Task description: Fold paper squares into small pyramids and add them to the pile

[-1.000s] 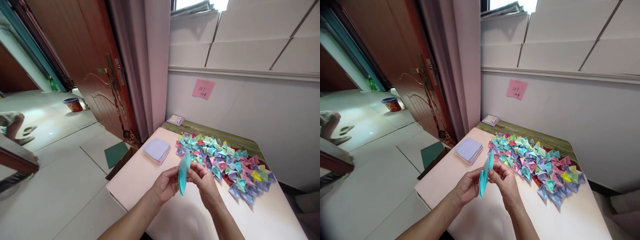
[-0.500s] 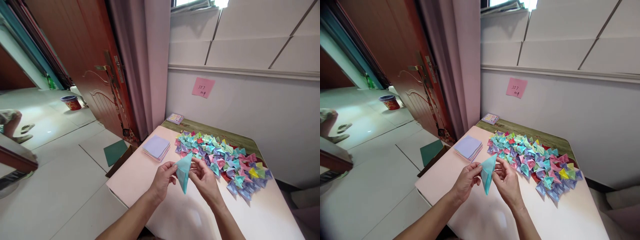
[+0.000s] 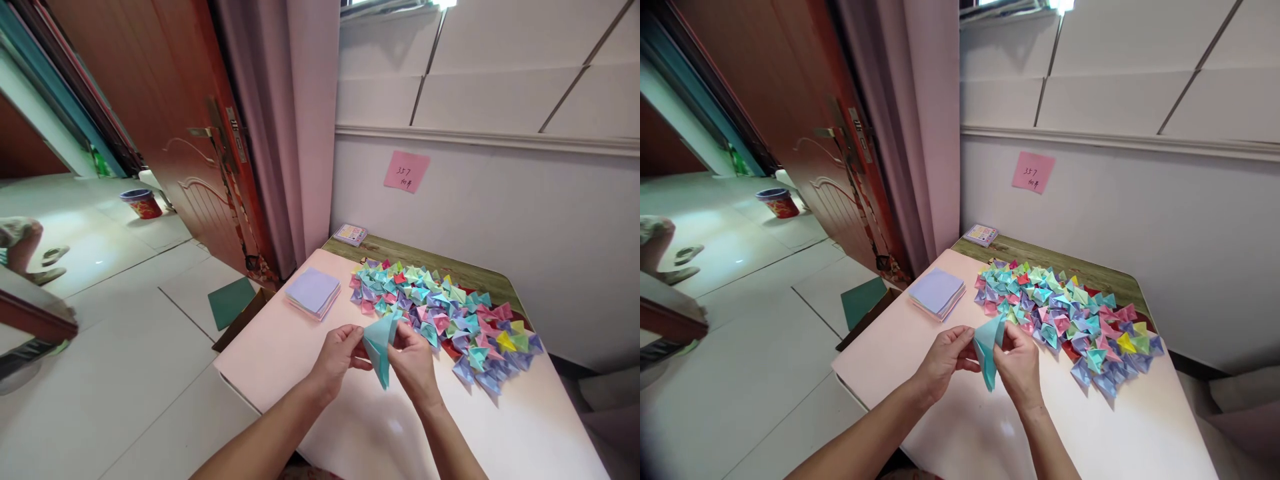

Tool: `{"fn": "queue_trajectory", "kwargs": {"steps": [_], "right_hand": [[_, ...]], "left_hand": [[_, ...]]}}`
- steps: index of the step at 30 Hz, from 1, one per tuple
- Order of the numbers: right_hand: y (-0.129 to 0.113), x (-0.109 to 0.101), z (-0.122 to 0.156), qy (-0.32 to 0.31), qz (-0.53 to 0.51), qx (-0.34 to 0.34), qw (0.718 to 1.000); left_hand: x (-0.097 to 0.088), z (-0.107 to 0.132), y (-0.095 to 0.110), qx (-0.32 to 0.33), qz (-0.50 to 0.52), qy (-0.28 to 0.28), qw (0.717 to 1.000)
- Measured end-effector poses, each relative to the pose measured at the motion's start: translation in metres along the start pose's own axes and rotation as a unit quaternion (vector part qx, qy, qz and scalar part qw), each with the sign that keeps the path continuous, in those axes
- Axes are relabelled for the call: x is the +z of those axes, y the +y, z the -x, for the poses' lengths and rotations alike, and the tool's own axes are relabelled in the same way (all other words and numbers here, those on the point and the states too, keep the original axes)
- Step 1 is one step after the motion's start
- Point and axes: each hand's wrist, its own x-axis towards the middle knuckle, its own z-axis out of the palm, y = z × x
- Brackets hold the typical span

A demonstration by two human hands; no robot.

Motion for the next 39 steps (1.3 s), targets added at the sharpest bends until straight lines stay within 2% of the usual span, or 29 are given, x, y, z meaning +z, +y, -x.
{"fn": "queue_trajectory", "kwargs": {"steps": [2,4,7,11,14,16,17,19,20,23,26,28,31,33,35,37,39], "right_hand": [[0.001,0.0,0.002,0.038,0.098,-0.053,0.993],[0.0,-0.002,0.004,0.07,0.184,-0.118,0.973],[-0.001,-0.005,0.005,0.082,0.25,-0.215,0.94],[-0.003,-0.013,0.004,0.041,0.274,-0.31,0.909],[-0.008,-0.024,0.005,-0.025,0.259,-0.344,0.902],[-0.011,-0.031,0.007,-0.065,0.215,-0.318,0.921],[-0.012,-0.033,0.008,-0.069,0.173,-0.283,0.941],[-0.015,-0.036,0.009,-0.045,0.063,-0.163,0.984],[-0.015,-0.035,0.01,-0.031,0.014,-0.091,0.995],[-0.017,-0.028,0.009,-0.046,-0.053,0.079,0.994],[-0.009,-0.019,0.007,-0.068,-0.089,0.13,0.985],[0.006,-0.015,0.006,-0.023,-0.115,0.138,0.984],[0.045,-0.011,0.005,0.072,-0.112,0.15,0.98],[0.074,-0.009,0.007,0.093,-0.098,0.169,0.976],[0.098,-0.007,0.01,0.095,-0.069,0.191,0.975],[0.114,-0.007,0.014,0.086,-0.058,0.2,0.974],[0.12,-0.007,0.016,0.069,-0.051,0.203,0.975]], "left_hand": [[0.0,-0.002,-0.002,-0.016,0.009,0.01,1.0],[0.0,-0.006,-0.004,-0.029,0.023,0.019,0.999],[-0.001,-0.01,-0.002,-0.047,0.036,0.013,0.998],[-0.003,-0.011,0.011,-0.066,0.035,-0.011,0.997],[-0.006,-0.009,0.021,-0.07,0.025,-0.03,0.997],[-0.009,-0.006,0.026,-0.063,0.015,-0.033,0.997],[-0.01,-0.005,0.028,-0.053,0.008,-0.031,0.998],[-0.011,-0.003,0.03,-0.021,-0.011,-0.026,0.999],[-0.011,-0.003,0.032,-0.003,-0.021,-0.027,0.999],[-0.007,-0.004,0.033,0.027,-0.058,-0.05,0.997],[-0.006,-0.014,0.026,0.06,-0.099,-0.054,0.992],[-0.009,-0.024,0.014,0.1,-0.121,-0.048,0.986],[-0.023,-0.04,-0.015,0.147,-0.164,-0.055,0.974],[-0.034,-0.05,-0.037,0.198,-0.241,-0.03,0.95],[-0.044,-0.059,-0.056,0.278,-0.358,-0.019,0.891],[-0.051,-0.065,-0.07,0.329,-0.443,-0.069,0.831],[-0.052,-0.068,-0.077,0.34,-0.498,-0.13,0.787]]}}
